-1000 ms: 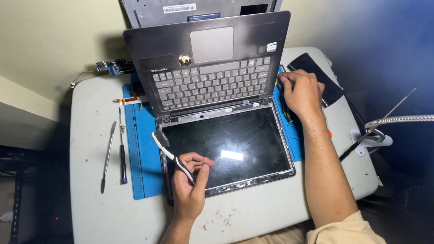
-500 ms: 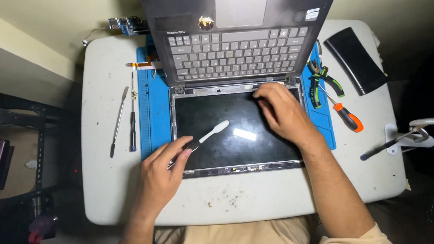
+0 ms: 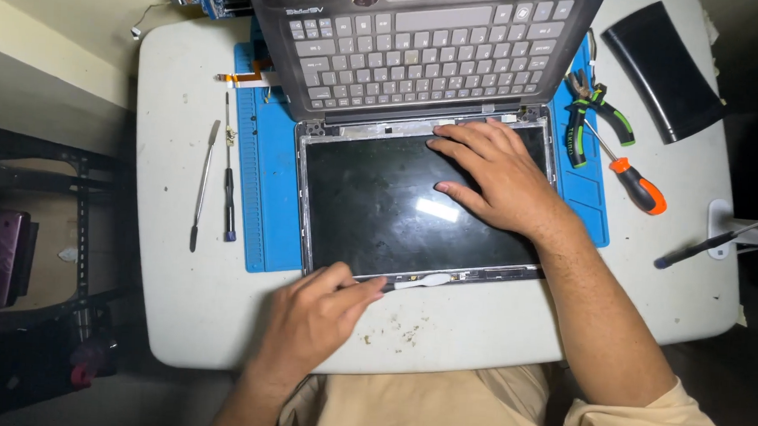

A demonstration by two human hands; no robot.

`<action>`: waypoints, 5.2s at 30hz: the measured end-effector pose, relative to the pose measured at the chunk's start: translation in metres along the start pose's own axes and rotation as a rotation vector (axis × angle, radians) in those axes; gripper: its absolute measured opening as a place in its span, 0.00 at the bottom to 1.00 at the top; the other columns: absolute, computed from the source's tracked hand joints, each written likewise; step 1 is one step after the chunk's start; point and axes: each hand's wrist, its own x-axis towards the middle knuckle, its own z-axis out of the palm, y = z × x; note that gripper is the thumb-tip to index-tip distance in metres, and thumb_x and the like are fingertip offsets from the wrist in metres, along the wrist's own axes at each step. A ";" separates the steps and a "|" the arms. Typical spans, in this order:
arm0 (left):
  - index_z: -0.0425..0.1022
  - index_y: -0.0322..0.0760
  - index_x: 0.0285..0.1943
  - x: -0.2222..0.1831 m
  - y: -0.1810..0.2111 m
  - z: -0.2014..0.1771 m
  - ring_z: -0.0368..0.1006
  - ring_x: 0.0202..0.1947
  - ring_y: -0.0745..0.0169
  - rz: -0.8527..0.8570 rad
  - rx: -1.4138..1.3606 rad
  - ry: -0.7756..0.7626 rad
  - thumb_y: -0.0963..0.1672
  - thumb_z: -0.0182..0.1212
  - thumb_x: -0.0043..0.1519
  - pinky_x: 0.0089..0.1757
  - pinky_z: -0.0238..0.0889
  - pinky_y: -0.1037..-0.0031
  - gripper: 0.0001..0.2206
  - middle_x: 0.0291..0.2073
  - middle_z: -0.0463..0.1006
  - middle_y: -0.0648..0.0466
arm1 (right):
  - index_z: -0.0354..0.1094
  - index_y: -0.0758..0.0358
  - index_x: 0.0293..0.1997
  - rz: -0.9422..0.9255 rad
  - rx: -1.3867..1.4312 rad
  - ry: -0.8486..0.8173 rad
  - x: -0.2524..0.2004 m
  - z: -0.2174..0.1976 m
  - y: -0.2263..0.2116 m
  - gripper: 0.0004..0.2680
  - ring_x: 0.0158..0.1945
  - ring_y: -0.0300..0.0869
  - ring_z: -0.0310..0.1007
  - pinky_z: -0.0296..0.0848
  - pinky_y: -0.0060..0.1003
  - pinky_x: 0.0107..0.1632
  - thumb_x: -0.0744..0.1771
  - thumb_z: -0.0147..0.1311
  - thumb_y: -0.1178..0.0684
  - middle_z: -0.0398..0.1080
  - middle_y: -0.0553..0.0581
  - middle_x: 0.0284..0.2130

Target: Cleaning laptop components with a toothbrush and disassembling the internal chassis on a repair bench.

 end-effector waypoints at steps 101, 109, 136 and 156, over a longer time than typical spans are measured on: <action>0.79 0.39 0.59 0.013 0.038 0.018 0.81 0.51 0.56 -0.465 -0.570 -0.259 0.47 0.55 0.64 0.48 0.70 0.72 0.17 0.51 0.86 0.56 | 0.57 0.52 0.71 0.062 0.041 -0.030 0.001 0.004 0.004 0.22 0.70 0.52 0.54 0.47 0.53 0.66 0.70 0.48 0.38 0.59 0.55 0.68; 0.79 0.39 0.59 0.017 0.040 0.012 0.83 0.49 0.63 -0.492 -0.663 -0.279 0.47 0.55 0.64 0.46 0.71 0.76 0.17 0.49 0.87 0.57 | 0.57 0.52 0.72 0.057 0.049 -0.030 0.000 0.004 0.004 0.21 0.70 0.52 0.54 0.47 0.53 0.66 0.70 0.49 0.39 0.59 0.54 0.69; 0.75 0.42 0.60 -0.002 0.025 0.006 0.82 0.43 0.55 -0.427 -0.471 -0.351 0.55 0.51 0.65 0.41 0.72 0.65 0.22 0.51 0.83 0.58 | 0.58 0.52 0.72 0.059 0.054 -0.028 0.001 0.003 0.003 0.21 0.69 0.52 0.54 0.48 0.53 0.66 0.70 0.49 0.39 0.59 0.55 0.69; 0.85 0.49 0.37 -0.010 -0.024 -0.015 0.82 0.29 0.47 -0.313 -0.124 -0.152 0.49 0.68 0.59 0.30 0.73 0.61 0.06 0.25 0.83 0.55 | 0.61 0.51 0.69 0.100 0.004 -0.043 0.003 0.003 -0.003 0.21 0.71 0.51 0.55 0.46 0.56 0.69 0.68 0.55 0.41 0.61 0.52 0.68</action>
